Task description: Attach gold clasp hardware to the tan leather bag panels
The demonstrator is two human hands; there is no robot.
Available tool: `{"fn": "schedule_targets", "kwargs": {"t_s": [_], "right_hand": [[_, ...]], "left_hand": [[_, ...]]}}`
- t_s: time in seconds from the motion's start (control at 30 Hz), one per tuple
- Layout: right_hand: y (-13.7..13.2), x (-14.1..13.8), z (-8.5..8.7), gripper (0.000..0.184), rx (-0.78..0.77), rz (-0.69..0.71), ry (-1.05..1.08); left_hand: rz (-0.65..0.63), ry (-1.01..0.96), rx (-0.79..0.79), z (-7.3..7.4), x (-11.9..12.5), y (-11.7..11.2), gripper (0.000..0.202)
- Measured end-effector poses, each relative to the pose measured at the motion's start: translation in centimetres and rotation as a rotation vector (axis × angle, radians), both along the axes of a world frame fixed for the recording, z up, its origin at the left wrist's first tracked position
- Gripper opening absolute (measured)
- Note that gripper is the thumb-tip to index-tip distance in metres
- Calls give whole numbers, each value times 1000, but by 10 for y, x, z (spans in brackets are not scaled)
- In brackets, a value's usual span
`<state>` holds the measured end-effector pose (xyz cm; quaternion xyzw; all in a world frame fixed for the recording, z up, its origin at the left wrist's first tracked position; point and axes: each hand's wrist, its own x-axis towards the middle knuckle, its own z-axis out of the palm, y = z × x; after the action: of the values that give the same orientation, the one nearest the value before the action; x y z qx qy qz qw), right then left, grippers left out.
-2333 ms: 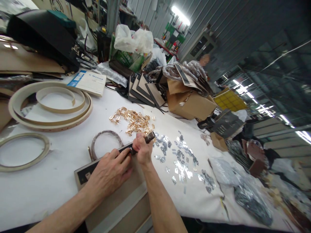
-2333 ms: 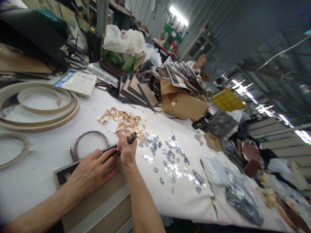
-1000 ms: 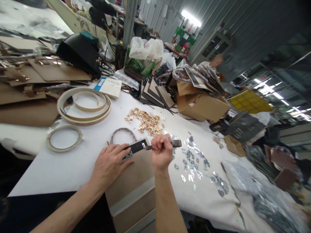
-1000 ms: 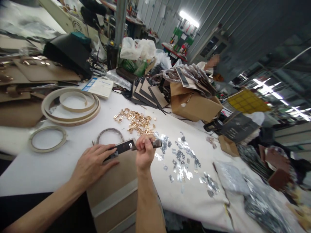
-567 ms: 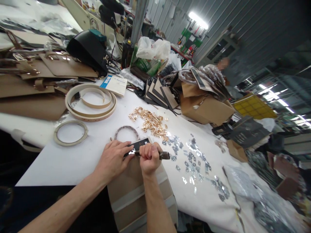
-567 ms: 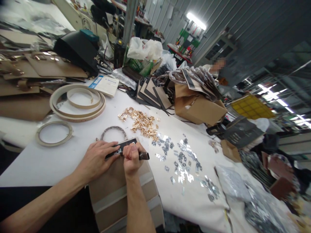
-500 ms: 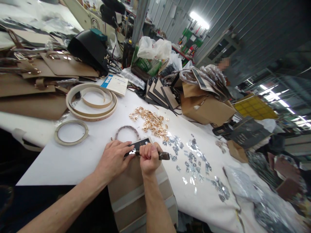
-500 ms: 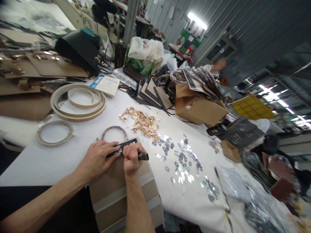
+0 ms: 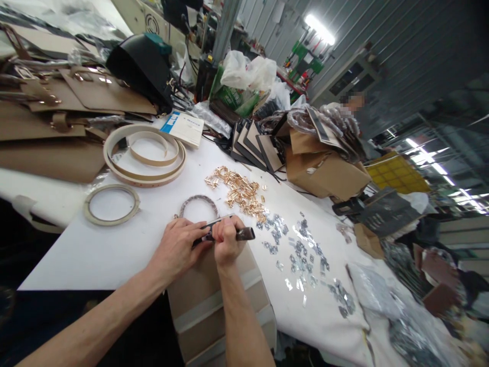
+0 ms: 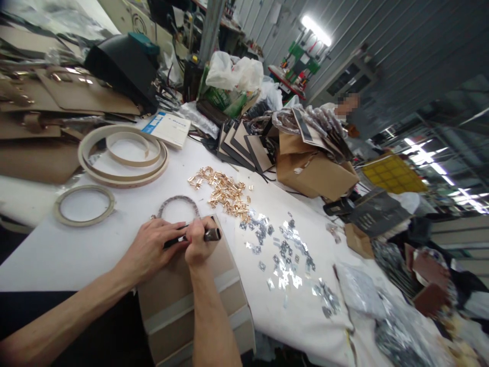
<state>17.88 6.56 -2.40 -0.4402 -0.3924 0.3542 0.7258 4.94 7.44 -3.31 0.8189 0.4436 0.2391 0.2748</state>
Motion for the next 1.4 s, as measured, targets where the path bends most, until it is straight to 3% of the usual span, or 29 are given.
{"fn": "schedule_targets", "kwargs": {"t_s": [0.17, 0.4, 0.53, 0.67, 0.83, 1.07, 1.27, 1.4], "right_hand": [[13, -1, 6, 48, -201, 55, -168], [35, 17, 35, 47, -188, 100, 92], [46, 8, 32, 47, -303, 191, 28], [45, -4, 24, 47, -350, 171, -148], [31, -4, 18, 45, -314, 150, -302], [15, 8, 32, 50, -81, 178, -39], [11, 5, 14, 50, -191, 153, -41], [-4, 16, 35, 46, -73, 59, 31]], "left_hand": [[27, -21, -3, 3, -2, -3, 23], [70, -17, 1, -2, -2, -5, 31], [68, -14, 14, -5, -2, -6, 29], [54, -18, 60, -4, -2, -8, 25], [66, -39, 79, -2, -2, -10, 25], [32, -32, 65, -9, -5, -7, 36], [42, 6, 50, -5, -6, -9, 34], [54, 9, 50, -5, -5, -11, 44]]}}
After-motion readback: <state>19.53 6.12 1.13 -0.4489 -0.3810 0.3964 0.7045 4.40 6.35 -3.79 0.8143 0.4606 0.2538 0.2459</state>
